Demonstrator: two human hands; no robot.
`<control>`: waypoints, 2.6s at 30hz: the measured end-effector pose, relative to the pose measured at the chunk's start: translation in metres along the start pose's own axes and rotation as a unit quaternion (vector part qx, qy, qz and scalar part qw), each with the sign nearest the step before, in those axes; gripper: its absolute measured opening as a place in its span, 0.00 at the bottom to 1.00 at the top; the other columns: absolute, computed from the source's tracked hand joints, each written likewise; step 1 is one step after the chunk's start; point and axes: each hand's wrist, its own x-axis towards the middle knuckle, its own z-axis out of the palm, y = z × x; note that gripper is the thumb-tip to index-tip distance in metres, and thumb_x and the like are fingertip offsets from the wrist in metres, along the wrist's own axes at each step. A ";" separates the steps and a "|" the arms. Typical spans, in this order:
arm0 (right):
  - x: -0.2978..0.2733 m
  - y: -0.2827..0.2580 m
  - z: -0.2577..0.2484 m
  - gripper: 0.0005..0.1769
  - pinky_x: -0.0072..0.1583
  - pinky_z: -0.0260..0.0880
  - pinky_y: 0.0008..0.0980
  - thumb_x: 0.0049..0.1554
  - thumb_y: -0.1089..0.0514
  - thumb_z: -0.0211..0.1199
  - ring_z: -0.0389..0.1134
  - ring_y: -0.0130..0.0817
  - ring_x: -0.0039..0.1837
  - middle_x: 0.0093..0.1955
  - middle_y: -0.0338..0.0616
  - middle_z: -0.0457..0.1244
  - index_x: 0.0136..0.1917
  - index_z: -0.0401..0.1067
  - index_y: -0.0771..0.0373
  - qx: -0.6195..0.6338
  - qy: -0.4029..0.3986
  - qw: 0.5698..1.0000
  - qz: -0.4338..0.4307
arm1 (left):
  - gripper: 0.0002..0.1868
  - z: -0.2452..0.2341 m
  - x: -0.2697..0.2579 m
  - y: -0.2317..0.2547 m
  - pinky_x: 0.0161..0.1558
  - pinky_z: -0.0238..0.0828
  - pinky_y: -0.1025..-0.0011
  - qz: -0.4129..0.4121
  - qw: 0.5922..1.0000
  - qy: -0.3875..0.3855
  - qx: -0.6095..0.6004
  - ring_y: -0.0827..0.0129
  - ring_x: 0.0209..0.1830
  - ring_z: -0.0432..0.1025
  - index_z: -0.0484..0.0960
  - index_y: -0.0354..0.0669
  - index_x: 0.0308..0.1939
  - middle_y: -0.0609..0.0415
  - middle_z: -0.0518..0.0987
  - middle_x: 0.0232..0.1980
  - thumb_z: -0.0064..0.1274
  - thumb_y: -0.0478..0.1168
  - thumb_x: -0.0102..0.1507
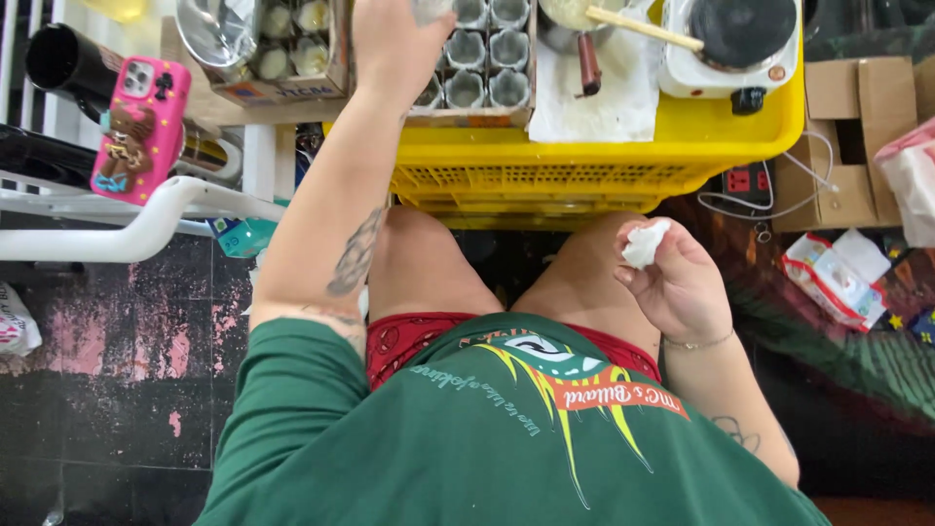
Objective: Cleaning and preparing candle molds using melted wax and tissues.
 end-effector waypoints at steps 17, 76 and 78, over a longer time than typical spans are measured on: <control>0.009 -0.011 -0.030 0.07 0.62 0.73 0.45 0.68 0.59 0.58 0.70 0.39 0.59 0.59 0.46 0.68 0.58 0.69 0.62 -0.021 0.094 0.994 0.058 | 0.21 0.036 0.029 -0.002 0.61 0.54 0.46 -0.131 0.962 -0.137 0.195 0.56 0.60 0.70 0.80 0.52 0.53 0.55 0.79 0.54 0.64 0.54 0.61; -0.037 -0.014 0.086 0.04 0.68 0.69 0.39 0.67 0.61 0.59 0.70 0.39 0.64 0.84 0.57 0.49 0.55 0.71 0.62 -0.231 -0.091 0.965 -0.081 | 0.30 -0.065 -0.098 0.196 0.73 0.67 0.70 -0.029 0.912 -0.097 -0.397 0.67 0.65 0.75 0.73 0.40 0.63 0.51 0.80 0.63 0.72 0.37 0.62; -0.040 -0.017 0.099 0.02 0.69 0.69 0.38 0.68 0.62 0.58 0.70 0.37 0.65 0.91 0.56 0.40 0.53 0.72 0.61 -0.270 -0.105 0.952 -0.101 | 0.30 -0.065 -0.104 0.207 0.69 0.72 0.68 0.012 0.966 -0.051 -0.253 0.65 0.63 0.77 0.77 0.43 0.61 0.52 0.82 0.61 0.75 0.41 0.58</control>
